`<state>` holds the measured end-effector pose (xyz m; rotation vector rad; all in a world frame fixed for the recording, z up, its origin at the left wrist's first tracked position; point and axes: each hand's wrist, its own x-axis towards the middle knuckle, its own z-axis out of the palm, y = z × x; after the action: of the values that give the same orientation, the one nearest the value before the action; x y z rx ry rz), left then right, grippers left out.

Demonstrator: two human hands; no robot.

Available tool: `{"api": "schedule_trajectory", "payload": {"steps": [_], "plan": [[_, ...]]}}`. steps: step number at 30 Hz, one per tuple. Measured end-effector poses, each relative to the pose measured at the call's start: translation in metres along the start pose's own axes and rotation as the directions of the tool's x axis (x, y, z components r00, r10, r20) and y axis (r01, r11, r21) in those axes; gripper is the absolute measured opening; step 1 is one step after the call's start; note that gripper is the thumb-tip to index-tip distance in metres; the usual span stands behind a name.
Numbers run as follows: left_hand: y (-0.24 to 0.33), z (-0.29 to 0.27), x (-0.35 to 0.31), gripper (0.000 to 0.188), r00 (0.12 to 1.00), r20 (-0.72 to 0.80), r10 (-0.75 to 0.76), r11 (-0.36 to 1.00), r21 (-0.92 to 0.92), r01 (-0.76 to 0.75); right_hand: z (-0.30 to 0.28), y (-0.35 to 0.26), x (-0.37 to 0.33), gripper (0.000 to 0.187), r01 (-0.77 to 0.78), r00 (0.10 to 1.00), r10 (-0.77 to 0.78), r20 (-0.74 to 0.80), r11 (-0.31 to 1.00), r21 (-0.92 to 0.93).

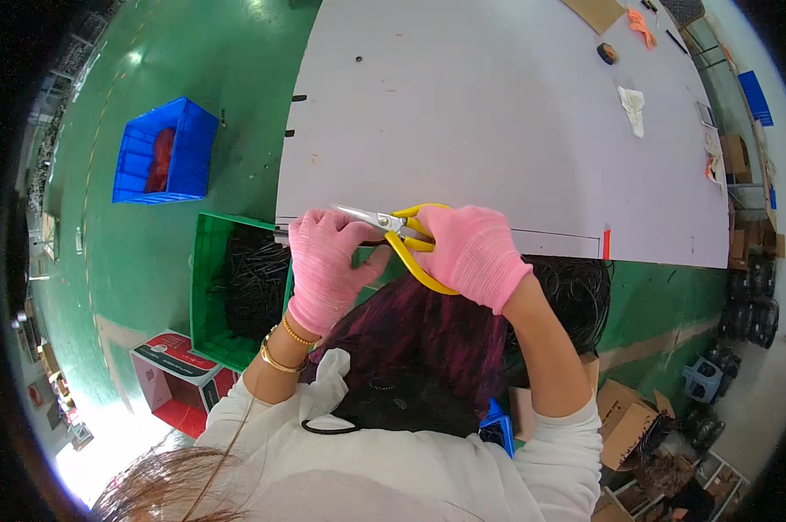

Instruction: Cutting black electrical wires into specific lengths using scissors at a manufacturing workbench.

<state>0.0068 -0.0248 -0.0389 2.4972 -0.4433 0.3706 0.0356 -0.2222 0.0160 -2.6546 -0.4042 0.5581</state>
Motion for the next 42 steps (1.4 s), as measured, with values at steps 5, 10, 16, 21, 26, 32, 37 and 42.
{"api": "schedule_trajectory", "payload": {"steps": [5, 10, 16, 21, 26, 32, 37, 42], "plan": [[0.0, -0.001, -0.001, 0.019, 0.996, 0.057, 0.067, 0.998, -0.009, -0.067, 0.02, 0.008, -0.025, 0.025, 0.049, 0.977, -0.037, -0.212, 0.997, 0.053], [-0.009, -0.008, -0.011, 0.02, 0.997, 0.037, 0.07, 0.997, 0.011, -0.071, 0.063, -0.002, -0.067, 0.013, 0.083, 0.846, 0.282, -0.451, 0.767, 0.636], [0.012, -0.018, -0.013, 0.017, 0.996, 0.035, 0.082, 0.997, -0.009, -0.082, 0.123, -0.038, -0.124, 0.017, -0.12, 0.94, 0.34, -0.032, 0.416, 0.902], [0.022, -0.018, -0.02, 0.016, 0.993, 0.029, 0.114, 0.993, -0.019, -0.114, 0.157, -0.033, -0.125, 0.014, -0.282, 0.925, 0.214, 0.314, -0.167, 0.945], [0.027, -0.025, -0.026, 0.017, 0.991, 0.016, 0.13, 0.991, 0.015, -0.13, 0.167, -0.04, -0.116, 0.033, -0.171, 0.963, 0.241, 0.119, 0.208, 0.963], [0.027, -0.023, -0.028, 0.018, 0.986, -0.031, 0.166, 0.986, 0.013, -0.165, 0.154, -0.053, -0.12, 0.035, -0.125, 0.971, 0.235, 0.052, 0.307, 0.943], [0.027, -0.025, -0.028, 0.021, 0.984, -0.032, 0.177, 0.984, 0.002, -0.177, 0.155, -0.053, -0.122, 0.033, -0.15, 0.966, 0.247, 0.076, 0.299, 0.942], [0.027, -0.026, -0.027, 0.02, 0.984, -0.019, 0.176, 0.983, -0.044, -0.177, 0.159, -0.049, -0.123, 0.031, -0.147, 0.971, 0.228, 0.077, 0.308, 0.94]]}}
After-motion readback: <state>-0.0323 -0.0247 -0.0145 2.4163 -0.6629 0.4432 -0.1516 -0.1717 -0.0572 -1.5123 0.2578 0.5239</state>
